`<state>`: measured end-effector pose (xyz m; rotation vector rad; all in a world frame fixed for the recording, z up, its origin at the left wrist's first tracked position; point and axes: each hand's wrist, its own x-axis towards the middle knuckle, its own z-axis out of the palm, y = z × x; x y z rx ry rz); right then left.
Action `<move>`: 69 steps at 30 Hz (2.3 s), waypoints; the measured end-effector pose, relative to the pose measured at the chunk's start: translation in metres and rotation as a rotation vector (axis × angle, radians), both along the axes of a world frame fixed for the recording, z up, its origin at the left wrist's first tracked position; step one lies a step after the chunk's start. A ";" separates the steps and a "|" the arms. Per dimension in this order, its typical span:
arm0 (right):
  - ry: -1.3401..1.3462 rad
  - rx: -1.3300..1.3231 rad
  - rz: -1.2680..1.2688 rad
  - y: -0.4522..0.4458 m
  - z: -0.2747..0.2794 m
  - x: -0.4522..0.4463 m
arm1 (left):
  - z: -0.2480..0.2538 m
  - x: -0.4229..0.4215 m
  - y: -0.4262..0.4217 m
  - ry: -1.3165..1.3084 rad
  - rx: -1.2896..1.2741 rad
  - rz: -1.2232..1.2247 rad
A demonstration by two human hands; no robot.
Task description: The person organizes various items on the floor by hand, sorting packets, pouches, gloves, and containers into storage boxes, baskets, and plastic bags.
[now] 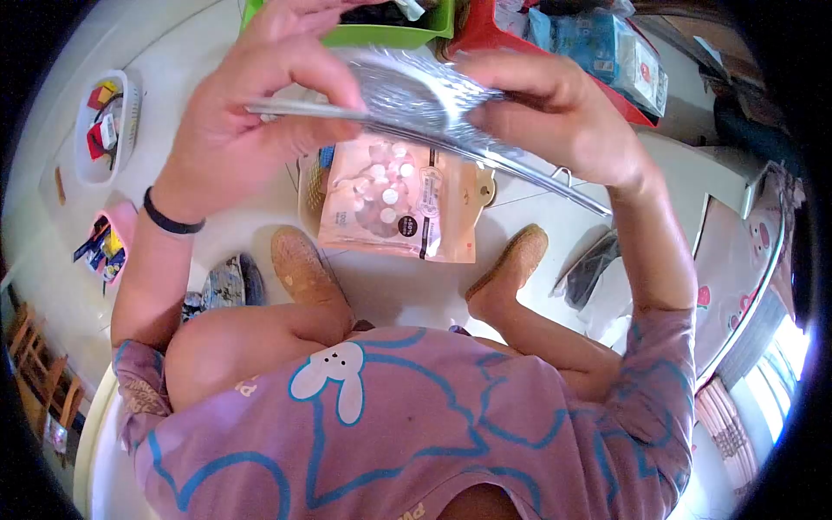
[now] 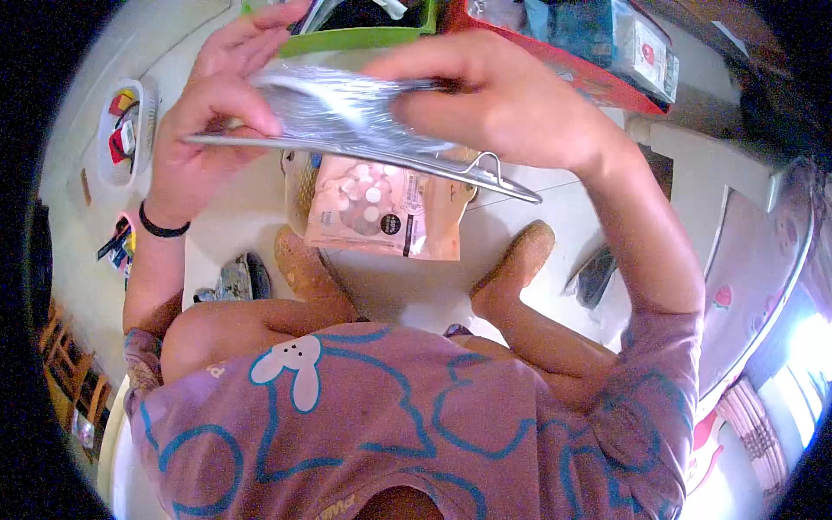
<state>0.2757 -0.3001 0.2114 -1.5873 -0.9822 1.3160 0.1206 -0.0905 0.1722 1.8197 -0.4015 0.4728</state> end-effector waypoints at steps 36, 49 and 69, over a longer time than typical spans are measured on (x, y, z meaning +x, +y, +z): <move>0.216 -0.057 -0.686 -0.146 0.017 -0.066 | -0.228 -0.243 0.209 1.269 -0.153 1.088; -0.151 -0.456 -0.703 -0.232 -0.056 0.081 | -0.113 -0.096 0.064 1.101 -0.209 0.332; -1.221 -0.075 0.203 0.047 -0.178 -0.087 | -0.092 -0.090 0.012 1.122 0.093 0.297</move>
